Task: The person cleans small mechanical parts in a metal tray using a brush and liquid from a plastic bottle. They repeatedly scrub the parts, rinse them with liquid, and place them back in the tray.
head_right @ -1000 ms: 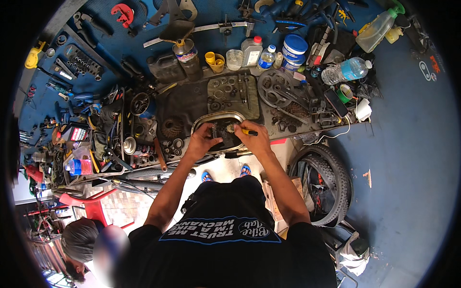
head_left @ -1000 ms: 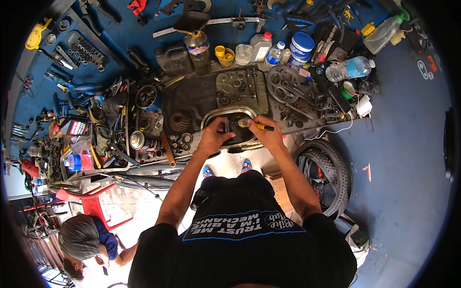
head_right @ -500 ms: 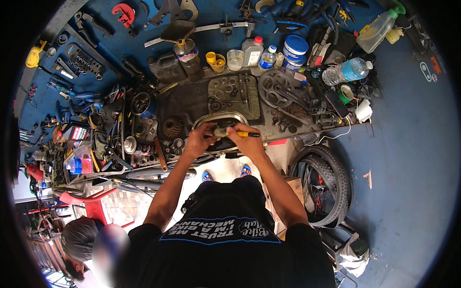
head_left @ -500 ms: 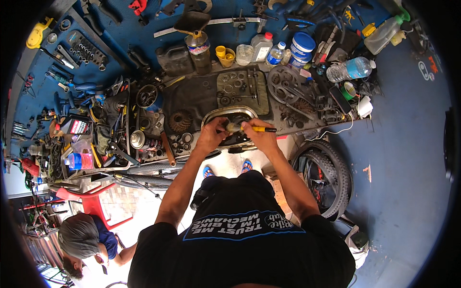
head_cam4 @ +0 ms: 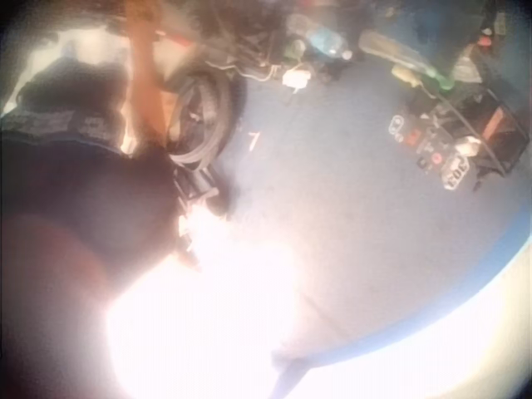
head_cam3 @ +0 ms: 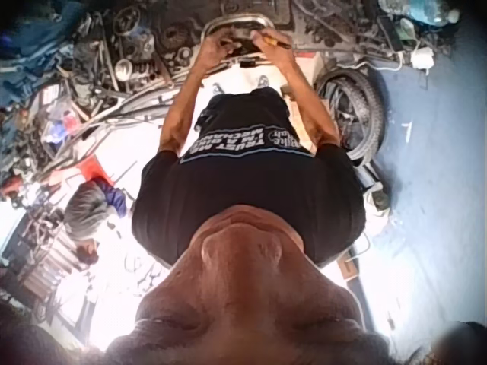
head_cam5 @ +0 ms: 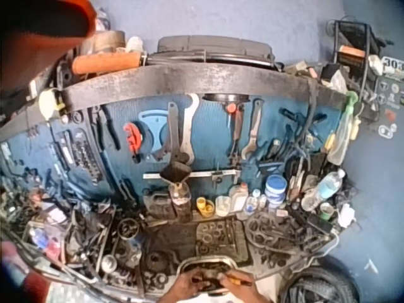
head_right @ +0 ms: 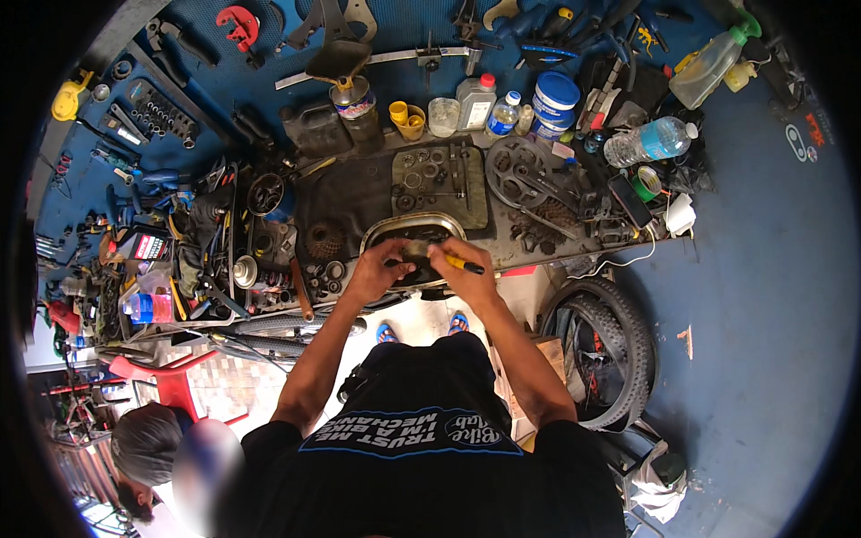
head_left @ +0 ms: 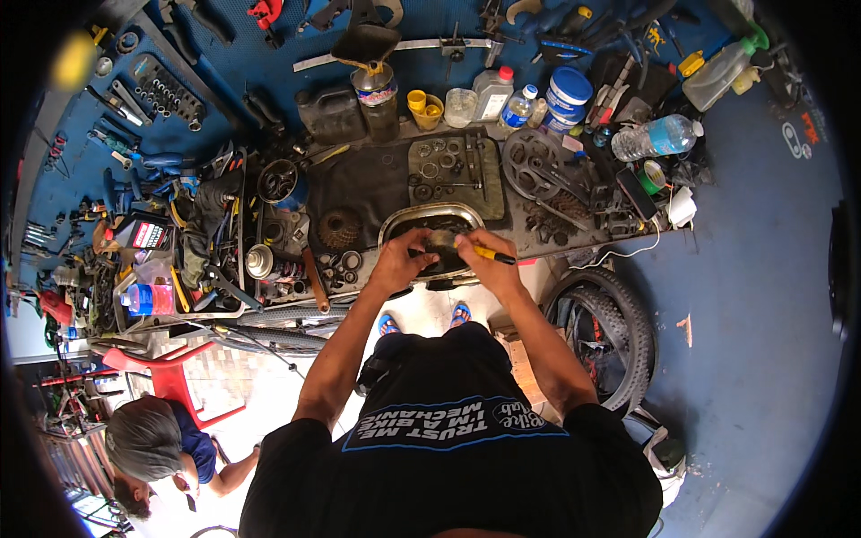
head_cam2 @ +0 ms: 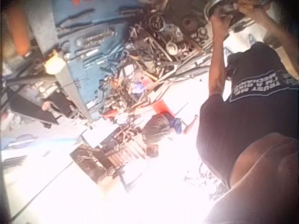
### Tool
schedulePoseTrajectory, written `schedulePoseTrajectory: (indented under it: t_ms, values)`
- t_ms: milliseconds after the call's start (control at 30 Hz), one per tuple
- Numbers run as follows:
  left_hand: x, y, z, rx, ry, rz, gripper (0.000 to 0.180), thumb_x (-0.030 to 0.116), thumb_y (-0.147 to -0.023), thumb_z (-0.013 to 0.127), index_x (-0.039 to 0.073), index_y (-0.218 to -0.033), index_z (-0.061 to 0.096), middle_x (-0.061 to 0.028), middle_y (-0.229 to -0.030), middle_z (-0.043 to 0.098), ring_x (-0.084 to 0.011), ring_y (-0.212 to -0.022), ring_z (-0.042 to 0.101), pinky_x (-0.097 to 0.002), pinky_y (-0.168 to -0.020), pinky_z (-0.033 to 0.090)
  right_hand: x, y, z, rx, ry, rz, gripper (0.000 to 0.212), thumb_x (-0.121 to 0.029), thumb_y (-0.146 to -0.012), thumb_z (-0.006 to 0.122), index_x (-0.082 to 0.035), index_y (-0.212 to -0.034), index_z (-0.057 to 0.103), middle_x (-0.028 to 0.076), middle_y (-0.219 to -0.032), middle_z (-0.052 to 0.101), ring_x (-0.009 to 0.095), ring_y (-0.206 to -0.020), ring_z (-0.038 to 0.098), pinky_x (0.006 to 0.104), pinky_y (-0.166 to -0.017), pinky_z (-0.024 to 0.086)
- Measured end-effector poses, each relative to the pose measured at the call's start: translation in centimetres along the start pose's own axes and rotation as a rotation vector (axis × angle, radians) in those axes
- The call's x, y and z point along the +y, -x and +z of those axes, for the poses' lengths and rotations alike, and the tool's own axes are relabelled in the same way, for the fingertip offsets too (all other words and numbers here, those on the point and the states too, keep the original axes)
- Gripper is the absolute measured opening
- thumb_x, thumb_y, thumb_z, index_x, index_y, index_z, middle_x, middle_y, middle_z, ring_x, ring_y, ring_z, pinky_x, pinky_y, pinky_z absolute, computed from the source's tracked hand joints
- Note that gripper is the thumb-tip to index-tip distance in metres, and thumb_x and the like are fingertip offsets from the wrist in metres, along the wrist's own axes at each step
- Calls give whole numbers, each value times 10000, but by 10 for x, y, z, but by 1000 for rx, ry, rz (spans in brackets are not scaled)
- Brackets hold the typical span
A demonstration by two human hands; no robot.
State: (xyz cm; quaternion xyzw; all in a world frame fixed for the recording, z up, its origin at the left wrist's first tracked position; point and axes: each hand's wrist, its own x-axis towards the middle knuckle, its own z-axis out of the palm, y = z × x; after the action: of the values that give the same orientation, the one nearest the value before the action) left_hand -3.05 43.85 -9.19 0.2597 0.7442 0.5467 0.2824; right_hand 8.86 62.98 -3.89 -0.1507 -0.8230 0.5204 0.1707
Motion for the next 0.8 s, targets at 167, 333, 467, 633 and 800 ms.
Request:
schedulePoseTrajectory:
  t_ms: [167,333,467,633,800]
  values:
    - [-2,-4,2,7,28,-36,558,97,-893,858,63,-1401,632,-150,-1041,760,-179,-952,728,-335,-744,613,-5,2,0,-13,3,0,269,-241,-968,774,6,-887,706,85,-760,684,138,-694,608,316,-666,494]
    - [-12,-5,8,4,262,39,596,30,-889,856,19,-1423,592,-98,-1012,718,-150,-882,691,-309,-722,586,26,-15,-13,6,159,29,269,-277,-957,757,-16,-898,722,101,-848,734,250,-755,693,359,-718,530]
    - [1,-11,5,82,-162,59,611,31,-850,887,58,-1398,617,-95,-996,714,-129,-877,673,-322,-743,580,46,-9,-11,-11,393,-107,299,-334,-949,757,-41,-894,732,114,-892,748,335,-800,707,401,-748,550]
    - [-15,-15,1,156,-198,125,622,85,-799,941,55,-1346,647,-82,-929,706,-134,-819,652,-327,-738,574,4,-15,-7,-63,50,221,317,-337,-961,775,-27,-904,731,110,-884,751,214,-802,714,347,-738,538]
    - [3,-16,0,116,-228,126,626,160,-772,977,5,-1305,688,-98,-990,745,-141,-853,683,-320,-754,579,-5,-12,0,-32,22,-6,258,-266,-950,796,-15,-927,739,98,-858,725,172,-789,679,333,-732,523]
